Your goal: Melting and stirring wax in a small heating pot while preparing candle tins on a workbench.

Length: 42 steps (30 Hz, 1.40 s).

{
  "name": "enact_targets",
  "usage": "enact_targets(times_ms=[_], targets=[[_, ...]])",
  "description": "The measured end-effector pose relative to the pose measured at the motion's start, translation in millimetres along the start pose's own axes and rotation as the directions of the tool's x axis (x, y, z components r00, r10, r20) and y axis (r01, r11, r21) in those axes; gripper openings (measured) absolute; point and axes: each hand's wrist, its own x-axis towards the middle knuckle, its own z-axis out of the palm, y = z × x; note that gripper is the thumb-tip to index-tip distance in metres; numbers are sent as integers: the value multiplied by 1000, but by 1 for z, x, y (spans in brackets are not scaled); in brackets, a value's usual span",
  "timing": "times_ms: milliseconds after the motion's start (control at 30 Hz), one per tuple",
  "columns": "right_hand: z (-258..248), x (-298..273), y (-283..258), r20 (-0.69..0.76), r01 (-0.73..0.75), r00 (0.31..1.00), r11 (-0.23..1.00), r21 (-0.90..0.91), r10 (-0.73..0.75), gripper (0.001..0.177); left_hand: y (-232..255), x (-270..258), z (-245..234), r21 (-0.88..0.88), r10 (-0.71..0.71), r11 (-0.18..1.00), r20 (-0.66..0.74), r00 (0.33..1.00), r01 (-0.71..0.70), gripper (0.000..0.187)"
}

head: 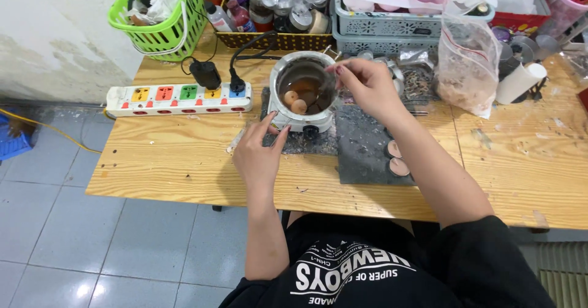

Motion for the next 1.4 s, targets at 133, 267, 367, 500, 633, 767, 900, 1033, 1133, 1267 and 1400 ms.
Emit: enact_targets(times_ms=[133,267,367,500,633,767,900,1033,1133,1267,1400], targets=[[6,0,-53,-40,183,977,913,-365,-211,20,-3,1,1,-8,-2,1000,-1,1000,2,37],[3,-10,-72,185,571,776,549,-610,-602,12,-2,1,1,-26,-8,1000,-2,1000,8,37],[4,-16,-63,179,541,795,543,-642,-579,6,-2,0,1,-37,-23,999,0,1000,23,37],[15,-13,-37,-42,200,972,903,-382,-233,12,-4,0,3,-39,-36,999,11,999,36,38],[13,2,-2,-162,111,979,989,-100,-127,20,-6,0,4,-45,-14,999,-9,1000,13,37],[10,6,1,-219,-36,974,993,116,61,23,-6,1,4,-29,-33,999,12,999,33,38],[5,7,7,-187,290,935,953,-90,-302,20,-5,1,5,-21,-34,999,20,999,35,37],[6,-1,-36,-157,216,946,910,-353,-285,19,-8,0,6,-16,-12,1000,12,1000,12,38],[5,-4,-44,-84,337,916,866,-370,-393,16,-7,1,6,-15,-3,1000,14,1000,3,38],[4,-10,-45,-81,301,936,897,-325,-343,17,-7,1,6,-6,-19,1000,17,1000,19,37],[0,-18,-61,-57,267,954,923,-277,-293,17,-6,1,6,-10,-5,1000,6,1000,5,37]])
